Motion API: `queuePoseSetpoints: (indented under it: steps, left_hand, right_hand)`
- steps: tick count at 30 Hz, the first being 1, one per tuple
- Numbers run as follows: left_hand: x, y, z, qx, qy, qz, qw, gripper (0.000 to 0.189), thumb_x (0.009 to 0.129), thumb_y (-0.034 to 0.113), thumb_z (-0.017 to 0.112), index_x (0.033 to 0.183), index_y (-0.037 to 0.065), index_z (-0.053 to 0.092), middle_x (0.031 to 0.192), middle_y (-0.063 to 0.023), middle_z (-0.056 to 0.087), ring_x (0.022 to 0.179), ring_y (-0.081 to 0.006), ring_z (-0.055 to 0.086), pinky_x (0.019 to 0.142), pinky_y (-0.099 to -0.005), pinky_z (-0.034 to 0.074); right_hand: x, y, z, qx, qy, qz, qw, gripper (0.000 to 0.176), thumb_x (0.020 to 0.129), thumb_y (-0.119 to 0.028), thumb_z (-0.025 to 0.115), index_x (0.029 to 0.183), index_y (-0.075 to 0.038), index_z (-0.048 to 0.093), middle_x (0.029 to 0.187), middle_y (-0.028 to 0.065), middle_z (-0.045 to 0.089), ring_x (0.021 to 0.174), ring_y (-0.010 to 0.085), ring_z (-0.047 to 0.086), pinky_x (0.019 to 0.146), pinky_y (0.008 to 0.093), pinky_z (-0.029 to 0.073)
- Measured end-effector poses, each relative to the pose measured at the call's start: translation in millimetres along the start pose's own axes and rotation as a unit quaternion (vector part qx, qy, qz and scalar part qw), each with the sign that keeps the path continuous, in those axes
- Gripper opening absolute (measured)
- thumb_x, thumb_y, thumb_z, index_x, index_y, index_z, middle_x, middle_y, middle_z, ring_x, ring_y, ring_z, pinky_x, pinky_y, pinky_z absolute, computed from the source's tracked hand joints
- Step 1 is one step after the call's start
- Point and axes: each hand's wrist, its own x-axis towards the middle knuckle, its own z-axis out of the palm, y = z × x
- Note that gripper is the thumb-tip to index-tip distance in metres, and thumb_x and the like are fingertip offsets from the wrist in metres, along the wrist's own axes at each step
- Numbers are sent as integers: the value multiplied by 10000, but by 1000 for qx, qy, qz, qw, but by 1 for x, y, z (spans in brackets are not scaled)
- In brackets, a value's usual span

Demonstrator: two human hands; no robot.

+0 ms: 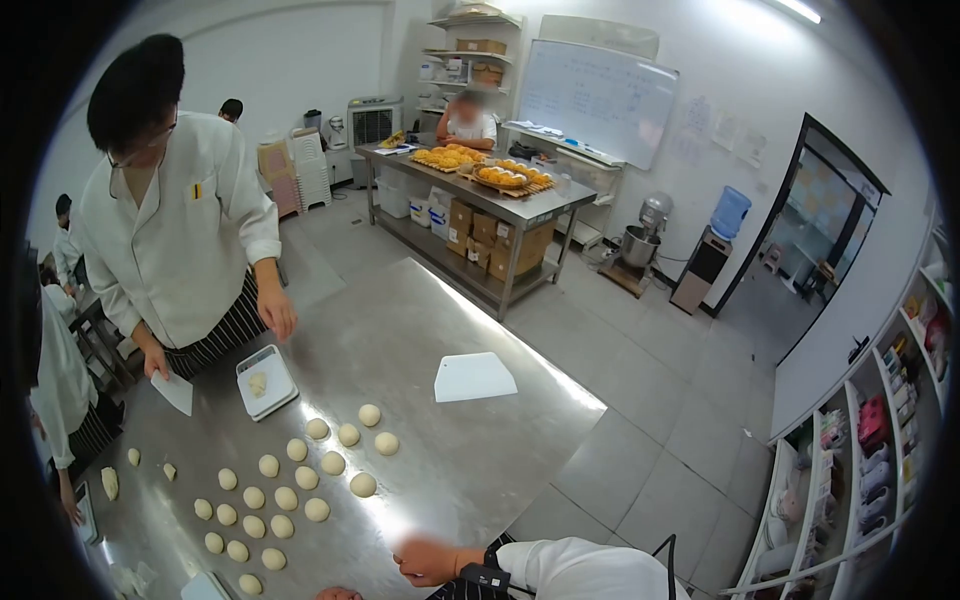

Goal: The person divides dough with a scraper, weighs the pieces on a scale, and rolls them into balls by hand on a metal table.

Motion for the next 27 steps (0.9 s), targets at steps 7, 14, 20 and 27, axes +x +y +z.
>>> queuePoseSetpoints:
  steps: [7,14,20,27]
  left_hand:
    - [42,-2,25,-41,69,51,995,79,804,115,630,834,49,600,887,-186,609,845,-378,564,734,-486,453]
    - [13,-39,-2,-25,-42,2,999,120,801,120,640,874,27,619,974,-188,629,942,-376,563,823,-481,444]
    - [-23,-18,-3,-107,-68,-34,991,113,803,71,615,898,13,634,982,-186,632,965,-388,563,866,-493,432]
    - [24,-3,25,-95,25,35,995,56,788,67,612,829,28,607,900,-167,612,877,-370,562,797,-494,441]
  right_hand:
    - [47,4,16,-45,21,-11,999,159,738,-214,672,764,-104,561,879,45,540,902,242,544,812,365,451]
    - [21,52,-18,-22,23,41,999,175,729,-165,670,887,-106,624,991,56,608,997,271,577,866,411,468]
    - [-18,29,-18,16,13,-26,999,116,749,-145,644,826,-84,582,959,53,590,982,256,570,869,391,467]
    - [34,3,16,-57,-3,-10,998,160,746,-213,674,746,-102,558,881,38,540,898,226,546,799,356,454]
